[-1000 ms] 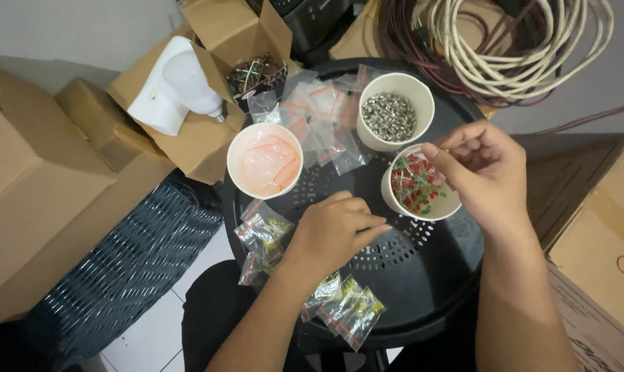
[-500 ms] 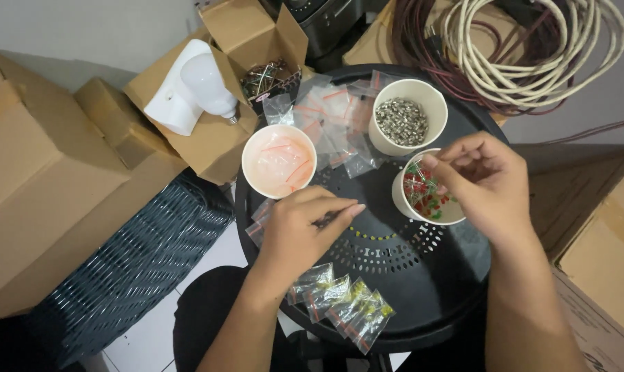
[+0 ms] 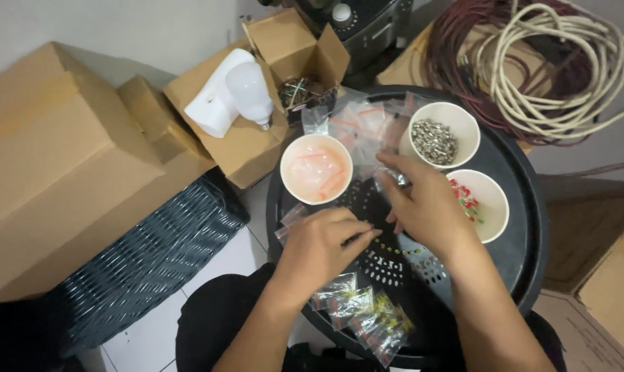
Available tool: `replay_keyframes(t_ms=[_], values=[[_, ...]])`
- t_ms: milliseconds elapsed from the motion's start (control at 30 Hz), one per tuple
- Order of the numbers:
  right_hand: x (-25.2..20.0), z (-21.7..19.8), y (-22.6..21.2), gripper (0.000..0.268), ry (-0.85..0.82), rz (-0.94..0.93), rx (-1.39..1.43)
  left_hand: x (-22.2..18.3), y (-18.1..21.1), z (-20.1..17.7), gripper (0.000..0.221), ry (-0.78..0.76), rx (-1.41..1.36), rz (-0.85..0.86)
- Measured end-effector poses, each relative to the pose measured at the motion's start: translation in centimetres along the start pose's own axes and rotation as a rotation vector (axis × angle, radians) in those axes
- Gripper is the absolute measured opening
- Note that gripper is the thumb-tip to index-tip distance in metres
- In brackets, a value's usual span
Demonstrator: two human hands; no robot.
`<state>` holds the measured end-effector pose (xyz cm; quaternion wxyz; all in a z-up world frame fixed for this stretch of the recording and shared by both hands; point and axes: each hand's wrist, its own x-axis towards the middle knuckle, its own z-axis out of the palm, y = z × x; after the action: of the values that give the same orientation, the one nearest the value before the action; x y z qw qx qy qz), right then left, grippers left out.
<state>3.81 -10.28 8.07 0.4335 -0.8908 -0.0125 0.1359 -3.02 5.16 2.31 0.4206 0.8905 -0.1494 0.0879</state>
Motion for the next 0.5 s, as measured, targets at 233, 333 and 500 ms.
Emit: replay_keyframes(t_ms=[233, 333, 500], values=[[1.0, 0.8, 0.6, 0.043, -0.080, 0.087, -0.151, -0.3, -0.3, -0.1, 0.012, -0.038, 0.030, -0.025], [1.1, 0.9, 0.6, 0.045, -0.111, 0.097, -0.156, -0.2, -0.2, 0.1, 0.014, -0.057, 0.062, -0.033], [1.4, 1.1, 0.9, 0.043, -0.130, 0.097, -0.112, 0.0, -0.1, 0.3, 0.020, -0.164, 0.022, -0.066]])
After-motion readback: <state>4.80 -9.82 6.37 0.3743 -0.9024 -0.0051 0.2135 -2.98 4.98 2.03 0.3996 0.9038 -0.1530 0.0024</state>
